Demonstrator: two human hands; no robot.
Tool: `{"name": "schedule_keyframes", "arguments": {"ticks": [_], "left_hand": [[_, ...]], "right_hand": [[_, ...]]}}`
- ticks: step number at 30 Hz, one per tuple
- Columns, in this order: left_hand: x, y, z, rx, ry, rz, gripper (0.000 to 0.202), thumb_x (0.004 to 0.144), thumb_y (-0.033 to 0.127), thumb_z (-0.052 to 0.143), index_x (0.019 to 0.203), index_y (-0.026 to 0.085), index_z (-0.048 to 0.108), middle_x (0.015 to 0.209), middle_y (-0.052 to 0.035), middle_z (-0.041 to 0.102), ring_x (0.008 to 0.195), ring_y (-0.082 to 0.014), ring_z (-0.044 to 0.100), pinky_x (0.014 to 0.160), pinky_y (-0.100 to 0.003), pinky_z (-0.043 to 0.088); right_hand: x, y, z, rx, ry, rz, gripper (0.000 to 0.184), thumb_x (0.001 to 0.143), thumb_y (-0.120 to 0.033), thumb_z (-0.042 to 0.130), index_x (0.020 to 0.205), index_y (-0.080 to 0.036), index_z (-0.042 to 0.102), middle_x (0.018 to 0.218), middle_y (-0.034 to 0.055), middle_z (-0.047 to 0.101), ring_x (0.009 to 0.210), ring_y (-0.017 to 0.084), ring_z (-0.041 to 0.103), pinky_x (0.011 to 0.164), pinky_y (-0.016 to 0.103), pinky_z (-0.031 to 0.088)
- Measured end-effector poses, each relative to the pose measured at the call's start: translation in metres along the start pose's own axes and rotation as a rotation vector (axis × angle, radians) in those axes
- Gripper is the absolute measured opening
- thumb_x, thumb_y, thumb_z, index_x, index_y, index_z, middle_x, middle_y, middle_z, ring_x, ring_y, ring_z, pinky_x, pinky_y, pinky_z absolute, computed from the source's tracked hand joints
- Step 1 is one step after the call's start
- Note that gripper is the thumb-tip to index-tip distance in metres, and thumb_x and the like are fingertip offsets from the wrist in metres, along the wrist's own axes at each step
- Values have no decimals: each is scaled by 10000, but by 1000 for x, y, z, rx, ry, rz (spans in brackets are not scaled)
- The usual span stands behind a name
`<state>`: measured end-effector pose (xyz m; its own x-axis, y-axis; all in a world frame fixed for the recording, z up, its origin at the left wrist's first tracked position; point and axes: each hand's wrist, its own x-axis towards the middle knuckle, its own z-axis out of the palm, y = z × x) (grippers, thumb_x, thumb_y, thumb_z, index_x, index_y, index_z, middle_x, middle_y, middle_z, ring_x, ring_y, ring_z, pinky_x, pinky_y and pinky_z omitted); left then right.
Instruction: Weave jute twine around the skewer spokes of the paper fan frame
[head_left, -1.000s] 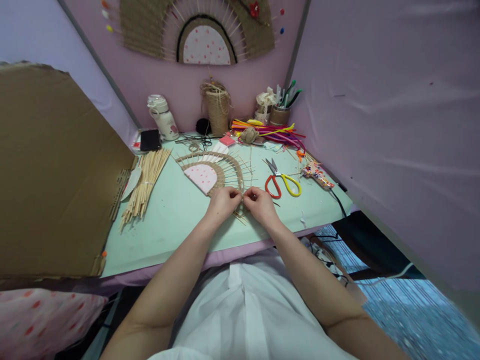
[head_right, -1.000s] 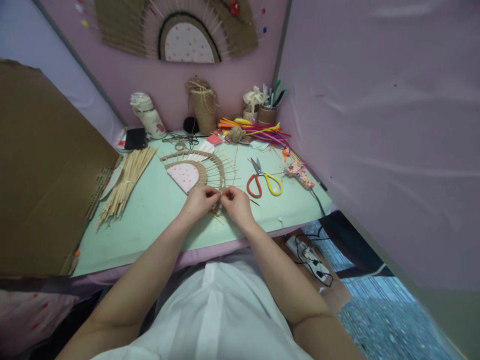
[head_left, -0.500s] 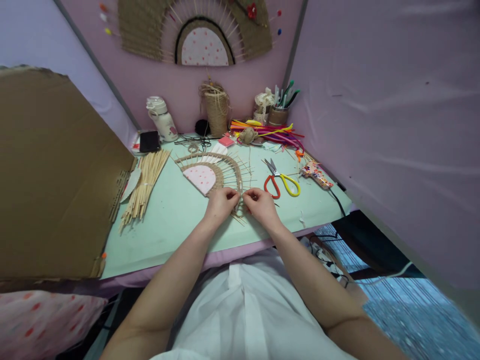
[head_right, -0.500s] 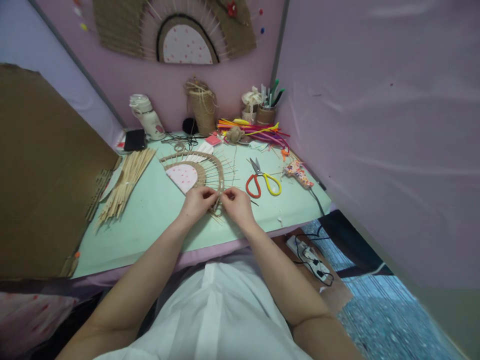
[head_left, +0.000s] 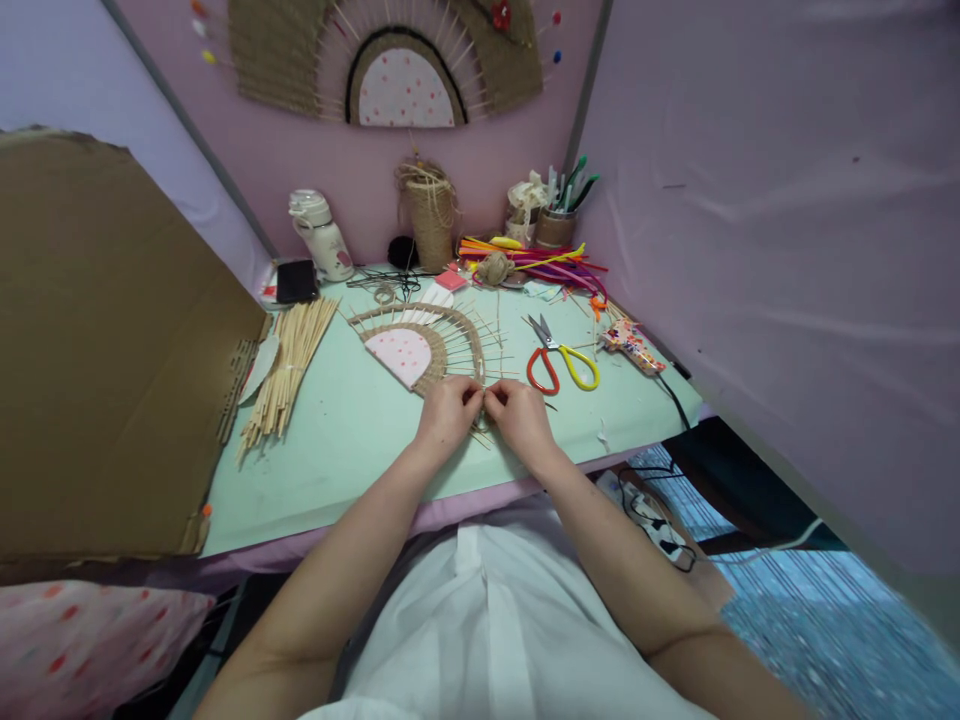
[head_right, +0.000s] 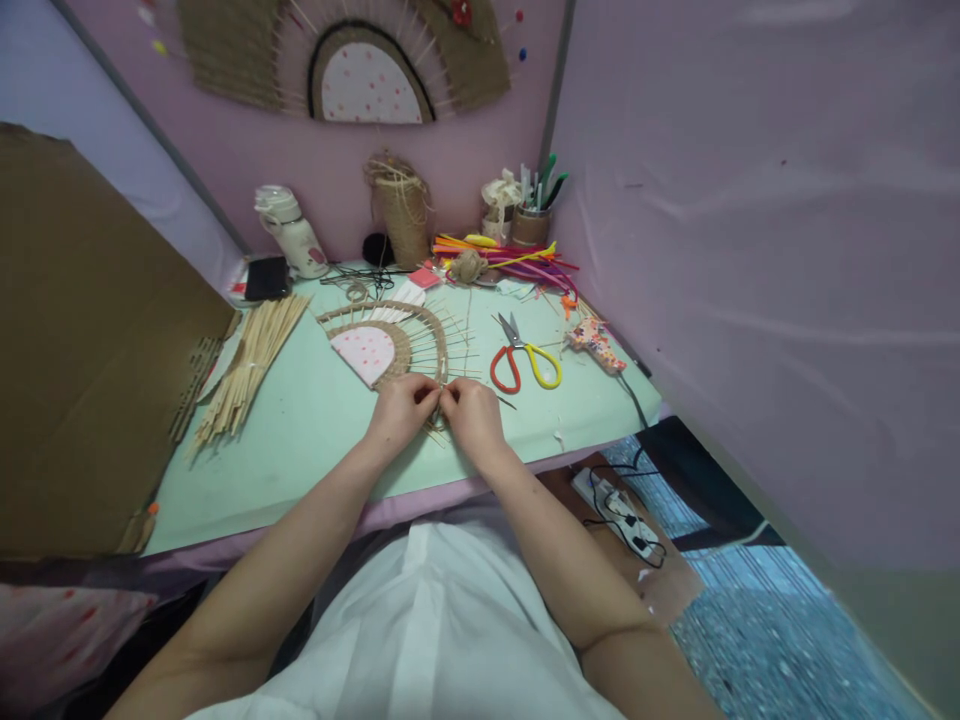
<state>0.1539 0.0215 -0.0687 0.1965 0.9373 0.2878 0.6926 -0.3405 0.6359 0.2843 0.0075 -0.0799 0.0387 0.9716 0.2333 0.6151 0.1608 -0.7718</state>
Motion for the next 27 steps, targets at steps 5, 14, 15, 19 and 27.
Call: {"name": "schedule_keyframes", "arguments": {"ticks": [5,14,15,19,27], "left_hand": [[0,1,0,-77,2,-16,128,734,150,549,668,173,657,675,-23,636,661,-152,550,643,-265,400],[3,-4,10,-372,4,-206,118,695,198,553,690,160,664,640,-2,640,605,-130,554,585,-238,412],[3,-6,12,-401,9,-218,122,694,207,554,696,160,666,641,-3,641,605,-131,556,578,-236,414],[3,-9,14,-438,16,-234,134,702,241,564,699,155,667,616,-2,626,580,-121,546,539,-224,410],[2,-1,8,-695,-98,-363,165,768,277,598,726,129,657,601,-15,621,511,-95,563,518,-216,469]], "right_hand": [[0,1,3,-32,31,-6,123,759,-227,507,670,-185,581,632,27,610,600,149,518,593,256,345],[3,1,-2,173,45,100,78,683,-231,515,621,-188,533,586,-14,572,564,125,500,573,233,357],[3,1,-2,188,47,108,74,678,-226,515,617,-188,531,584,-15,571,559,123,498,572,232,359],[3,0,-4,220,21,113,86,688,-225,507,618,-185,538,581,-13,573,562,124,506,573,231,368],[3,1,-3,264,61,95,140,751,-274,503,680,-176,572,614,2,595,575,133,514,580,239,382]]}}
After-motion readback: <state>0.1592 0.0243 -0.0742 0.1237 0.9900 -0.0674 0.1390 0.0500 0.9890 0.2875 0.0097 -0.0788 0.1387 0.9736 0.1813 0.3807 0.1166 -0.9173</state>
